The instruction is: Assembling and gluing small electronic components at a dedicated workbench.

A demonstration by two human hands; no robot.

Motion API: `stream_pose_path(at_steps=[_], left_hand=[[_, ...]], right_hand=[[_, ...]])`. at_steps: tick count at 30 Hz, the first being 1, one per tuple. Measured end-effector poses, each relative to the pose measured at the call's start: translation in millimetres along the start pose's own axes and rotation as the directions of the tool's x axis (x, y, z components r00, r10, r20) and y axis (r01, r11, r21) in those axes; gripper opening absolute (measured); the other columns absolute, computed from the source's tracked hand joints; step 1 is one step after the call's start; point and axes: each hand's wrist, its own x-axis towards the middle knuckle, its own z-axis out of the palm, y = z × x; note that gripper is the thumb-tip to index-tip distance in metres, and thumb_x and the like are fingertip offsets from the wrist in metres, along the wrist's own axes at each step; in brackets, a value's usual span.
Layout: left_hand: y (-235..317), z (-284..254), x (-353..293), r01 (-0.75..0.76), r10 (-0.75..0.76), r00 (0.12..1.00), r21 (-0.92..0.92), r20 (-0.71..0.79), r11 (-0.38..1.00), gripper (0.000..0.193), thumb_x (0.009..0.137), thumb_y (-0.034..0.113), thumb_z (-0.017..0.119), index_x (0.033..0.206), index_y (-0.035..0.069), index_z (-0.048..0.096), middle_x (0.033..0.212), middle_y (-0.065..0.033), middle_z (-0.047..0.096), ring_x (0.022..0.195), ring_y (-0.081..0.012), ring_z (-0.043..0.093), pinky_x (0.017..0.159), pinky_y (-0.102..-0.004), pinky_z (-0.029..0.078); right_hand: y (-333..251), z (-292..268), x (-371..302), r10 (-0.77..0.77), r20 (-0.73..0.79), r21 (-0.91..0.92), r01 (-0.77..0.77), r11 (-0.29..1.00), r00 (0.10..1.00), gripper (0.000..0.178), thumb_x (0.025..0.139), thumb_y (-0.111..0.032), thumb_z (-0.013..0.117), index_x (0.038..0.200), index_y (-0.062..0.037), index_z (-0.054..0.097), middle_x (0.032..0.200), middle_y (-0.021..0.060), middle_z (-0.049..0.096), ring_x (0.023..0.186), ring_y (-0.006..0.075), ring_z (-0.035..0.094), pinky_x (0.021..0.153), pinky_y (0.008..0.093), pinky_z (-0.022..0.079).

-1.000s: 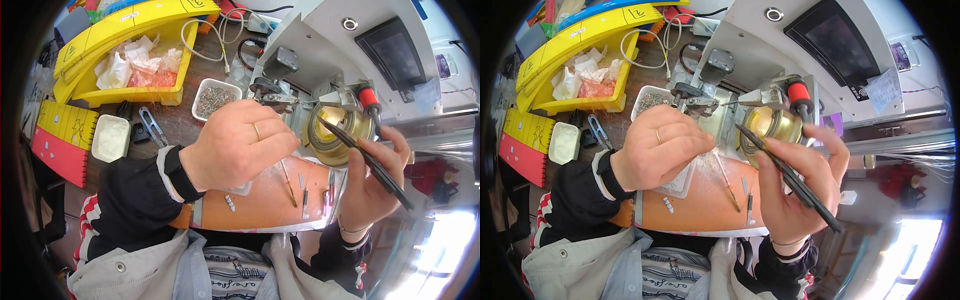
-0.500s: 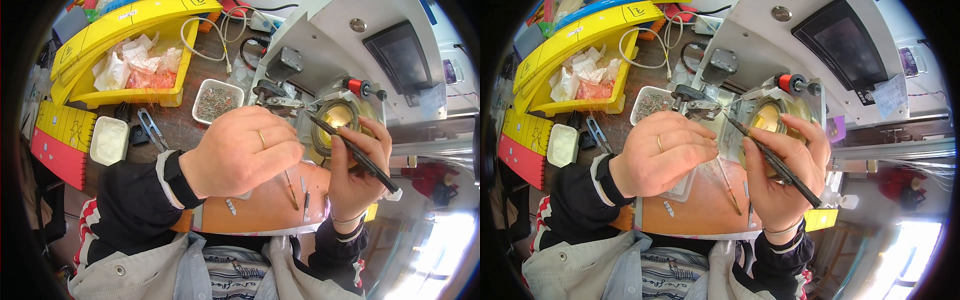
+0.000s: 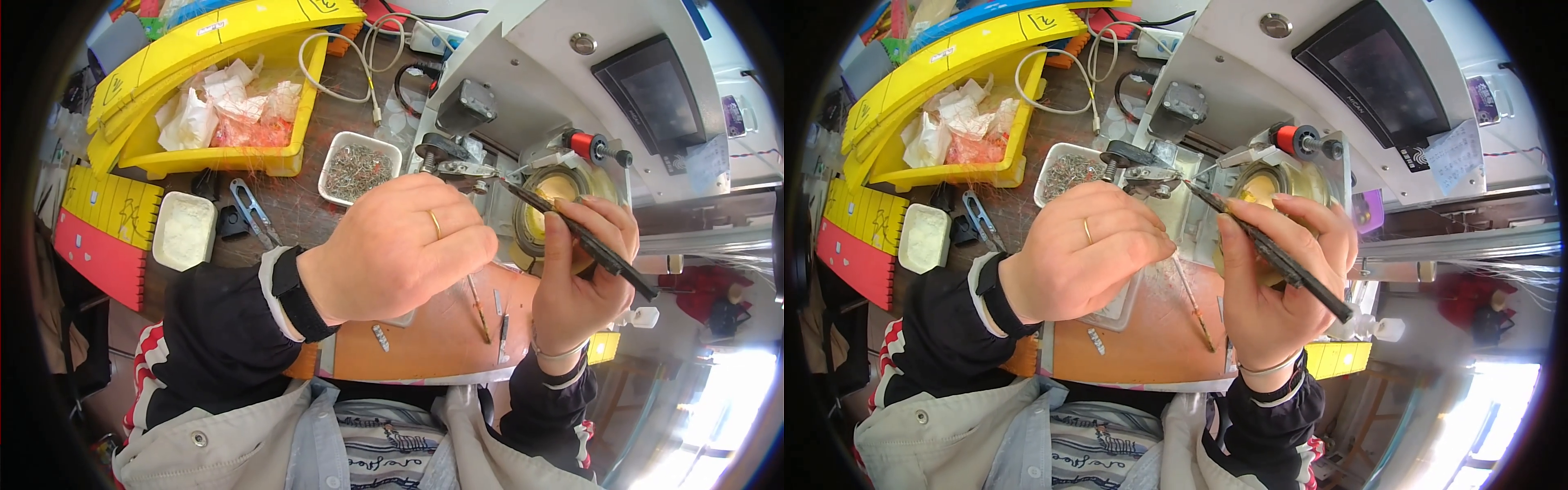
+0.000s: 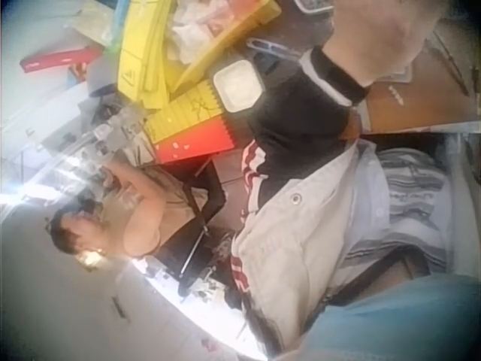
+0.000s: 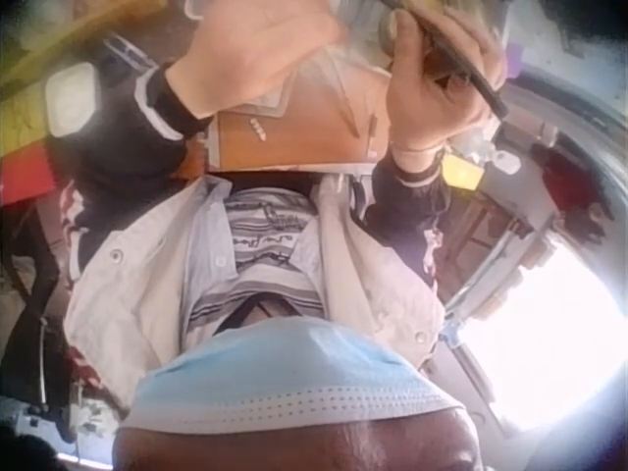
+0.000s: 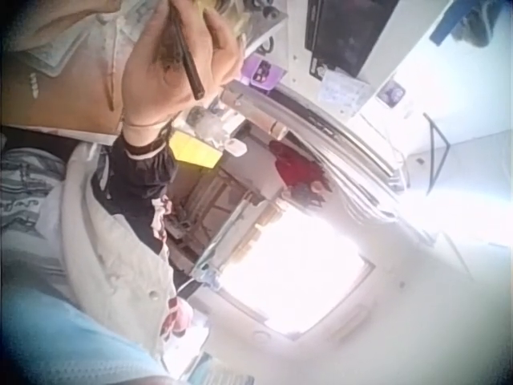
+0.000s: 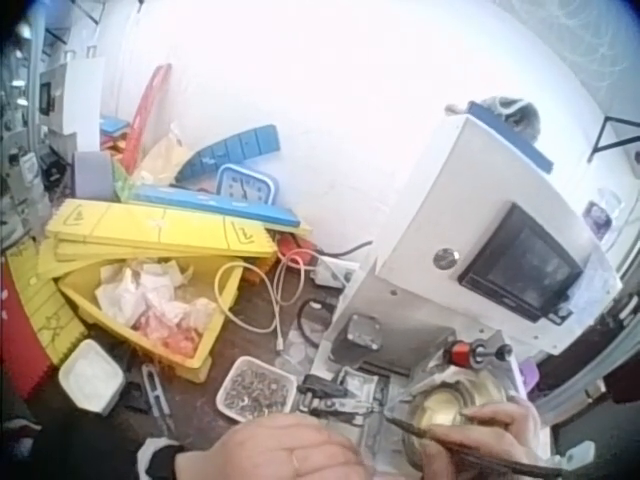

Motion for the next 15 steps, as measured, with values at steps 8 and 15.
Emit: stream_pose_path(at_steps=[8,15], left_hand=[[-8.9,-70.2,16.0,0.393,-0.31,0.9,0.266,-0.305,0.88,0.025,0.099,0.01,0.056,0.123,0.001,0.059,0.098,-0.0115,0.073,0.092,-0.017,0.068,0.086,-0.0301,0.05],[-91.3,-132.9,0.0,0.02,0.033,0.999,0.984,-0.026,0.177,0.032,0.097,0.009,0.059,0.128,0.004,0.057,0.098,-0.01,0.075,0.088,-0.0213,0.07,0.083,-0.0304,0.052]], right_hand=[[-4.8,-40.9,-33.0,0.155,-0.279,0.559,0.029,0.828,0.948,0.004,0.091,-0.002,0.058,0.094,0.0007,0.057,0.086,0.014,0.063,0.084,0.0272,0.061,0.086,0.047,0.049],[-5.0,-46.2,-121.5,-0.071,0.451,0.358,-0.107,0.927,0.89,0.045,0.072,0.005,0.068,0.116,-0.004,0.066,0.099,0.0115,0.069,0.088,0.0282,0.068,0.075,0.0362,0.056]])
